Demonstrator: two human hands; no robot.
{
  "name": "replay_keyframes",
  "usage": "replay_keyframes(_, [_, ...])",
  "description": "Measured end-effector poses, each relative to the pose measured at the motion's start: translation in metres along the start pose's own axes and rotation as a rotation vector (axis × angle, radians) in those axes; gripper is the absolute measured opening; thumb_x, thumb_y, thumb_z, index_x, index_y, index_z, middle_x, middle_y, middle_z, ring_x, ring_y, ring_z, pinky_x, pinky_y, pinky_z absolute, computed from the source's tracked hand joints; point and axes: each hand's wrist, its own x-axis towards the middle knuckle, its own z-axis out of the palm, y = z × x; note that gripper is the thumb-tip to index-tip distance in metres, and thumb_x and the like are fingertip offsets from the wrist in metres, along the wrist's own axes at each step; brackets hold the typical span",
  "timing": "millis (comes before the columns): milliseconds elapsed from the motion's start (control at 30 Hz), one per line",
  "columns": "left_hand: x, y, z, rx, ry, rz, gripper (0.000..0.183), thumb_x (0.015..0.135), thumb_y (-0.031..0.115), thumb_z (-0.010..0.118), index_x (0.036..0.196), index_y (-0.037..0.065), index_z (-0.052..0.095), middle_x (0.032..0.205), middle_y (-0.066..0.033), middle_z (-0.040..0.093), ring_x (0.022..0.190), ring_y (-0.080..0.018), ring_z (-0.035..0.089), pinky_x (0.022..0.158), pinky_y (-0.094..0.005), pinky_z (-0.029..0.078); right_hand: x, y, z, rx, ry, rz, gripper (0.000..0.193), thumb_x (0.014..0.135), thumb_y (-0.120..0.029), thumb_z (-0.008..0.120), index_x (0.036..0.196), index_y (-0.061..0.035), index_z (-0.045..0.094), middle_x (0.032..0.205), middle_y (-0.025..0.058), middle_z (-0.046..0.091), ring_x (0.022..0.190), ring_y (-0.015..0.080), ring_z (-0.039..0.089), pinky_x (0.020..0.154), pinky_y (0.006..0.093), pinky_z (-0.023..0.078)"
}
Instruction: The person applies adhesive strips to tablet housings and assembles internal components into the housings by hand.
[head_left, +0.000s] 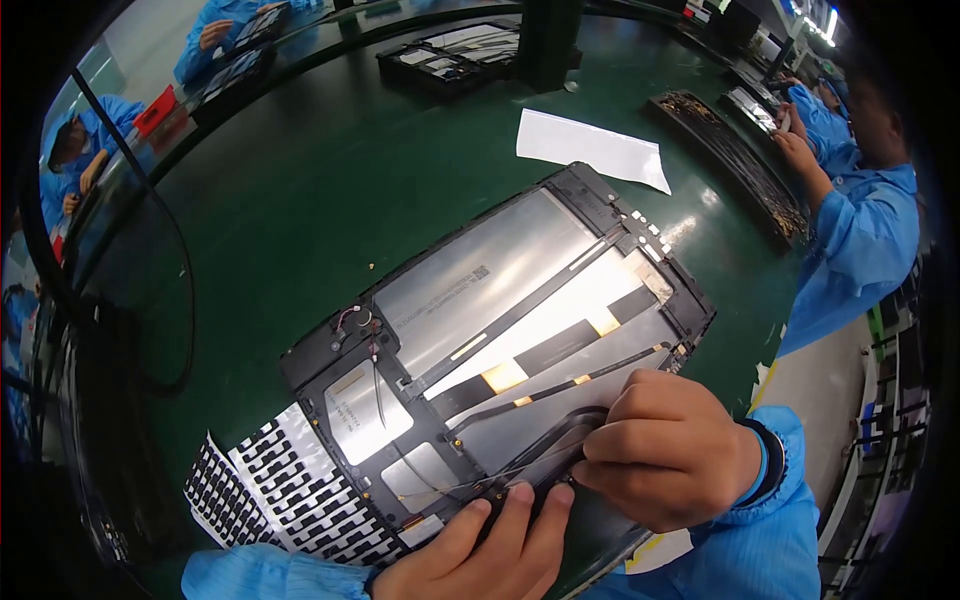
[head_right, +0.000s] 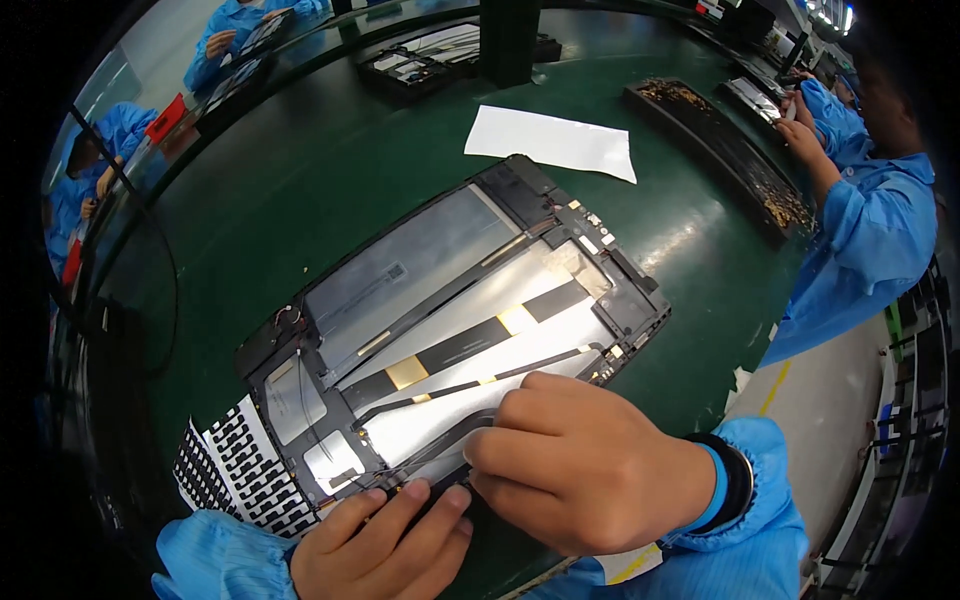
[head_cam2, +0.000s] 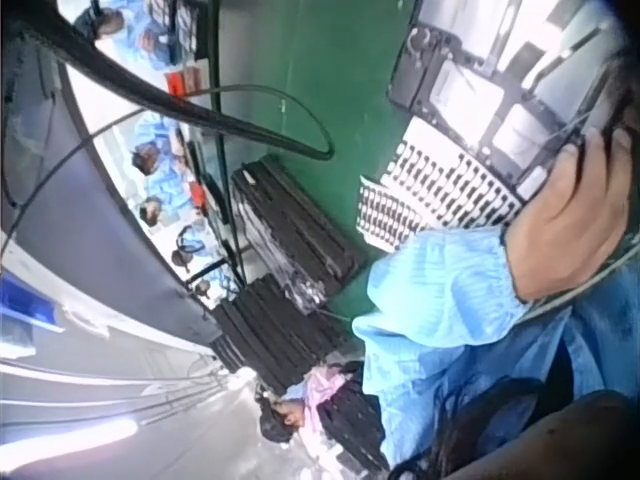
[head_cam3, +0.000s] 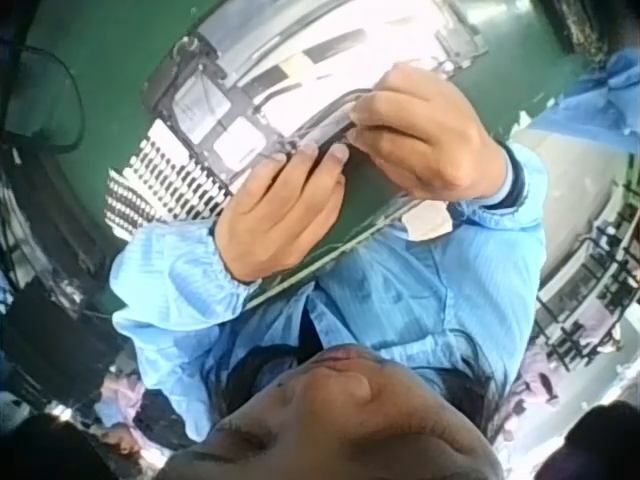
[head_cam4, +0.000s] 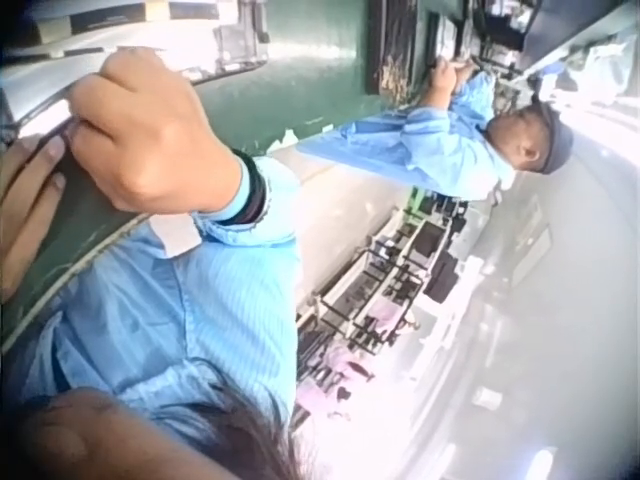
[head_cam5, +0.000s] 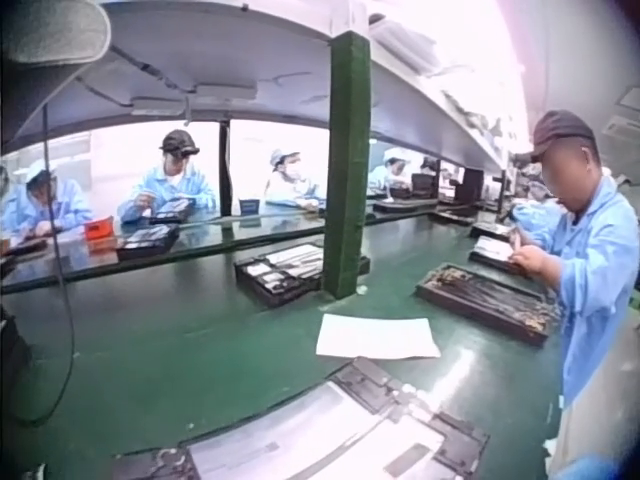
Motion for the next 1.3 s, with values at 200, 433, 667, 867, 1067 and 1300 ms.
replay_keyframes(200, [0.012, -0.008, -0.042, -0.167, -0.579, 0.029, 0.026, 0.074, 0.015, 0.049, 0.096, 0.002, 0.056, 0.113, -0.0166, 0.053, 0.102, -0.0278, 0.051, 0.084, -0.0342, 0.04, 0.009, -0.013, -0.004, -0.077, -0.103, -0.008, 0.02, 0.05, -0.007, 0.058, 0.068, 0.003, 0.057, 0.075, 0.011, 0.05, 0.059, 0.0219, 0.044, 0.05, 0.0311, 0.036])
replay_keyframes(433, [-0.004, -0.015, -0.125, -0.16, -0.571, -0.064, 0.037, 0.069, 0.008, 0.058, 0.105, 0.002, 0.056, 0.114, -0.0199, 0.051, 0.103, -0.0351, 0.051, 0.087, -0.041, 0.041, 0.019, -0.03, -0.006, -0.055, 0.094, 0.245, 0.021, 0.058, 0.003, 0.065, 0.078, -0.0028, 0.062, 0.075, 0.0075, 0.054, 0.066, 0.0233, 0.051, 0.058, 0.0326, 0.041])
replay_keyframes(667, [-0.038, -0.076, -0.101, 0.093, -0.418, -0.147, 0.042, 0.065, 0.005, 0.059, 0.106, -0.002, 0.054, 0.112, -0.0222, 0.049, 0.099, -0.0365, 0.05, 0.086, -0.0417, 0.04, 0.097, -0.045, 0.084, -0.304, -0.025, 0.13, 0.005, 0.059, -0.008, 0.058, 0.056, -0.0047, 0.056, 0.062, 0.0083, 0.048, 0.061, 0.0232, 0.049, 0.058, 0.033, 0.037])
replay_keyframes(867, [-0.046, -0.071, -0.104, 0.166, -0.395, -0.129, 0.046, 0.064, 0.014, 0.062, 0.106, -0.003, 0.054, 0.109, -0.0207, 0.05, 0.097, -0.033, 0.05, 0.083, -0.0406, 0.04, 0.101, -0.048, 0.107, -0.515, -0.076, 0.125, 0.006, 0.055, -0.01, 0.057, 0.052, -0.0053, 0.054, 0.06, 0.0078, 0.045, 0.064, 0.0229, 0.045, 0.06, 0.0359, 0.031])
replay_keyframes(1067, [-0.048, -0.074, -0.108, 0.157, -0.414, -0.151, 0.045, 0.064, 0.015, 0.062, 0.104, -0.003, 0.053, 0.11, -0.0209, 0.049, 0.098, -0.0332, 0.048, 0.082, -0.0426, 0.039, 0.107, -0.053, 0.12, -0.399, -0.007, 0.211, 0.006, 0.055, -0.009, 0.056, 0.056, -0.0024, 0.054, 0.063, 0.0103, 0.045, 0.066, 0.0236, 0.044, 0.061, 0.0363, 0.03])
replay_keyframes(1300, [-0.046, -0.074, -0.105, 0.151, -0.435, -0.166, 0.043, 0.063, 0.014, 0.062, 0.102, -0.003, 0.054, 0.112, -0.0223, 0.047, 0.1, -0.0364, 0.047, 0.085, -0.0432, 0.037, 0.1, -0.065, 0.106, -0.302, -0.02, 0.092, 0.015, 0.061, -0.015, 0.057, 0.068, -0.0022, 0.059, 0.076, 0.0104, 0.048, 0.072, 0.0241, 0.041, 0.062, 0.0347, 0.029])
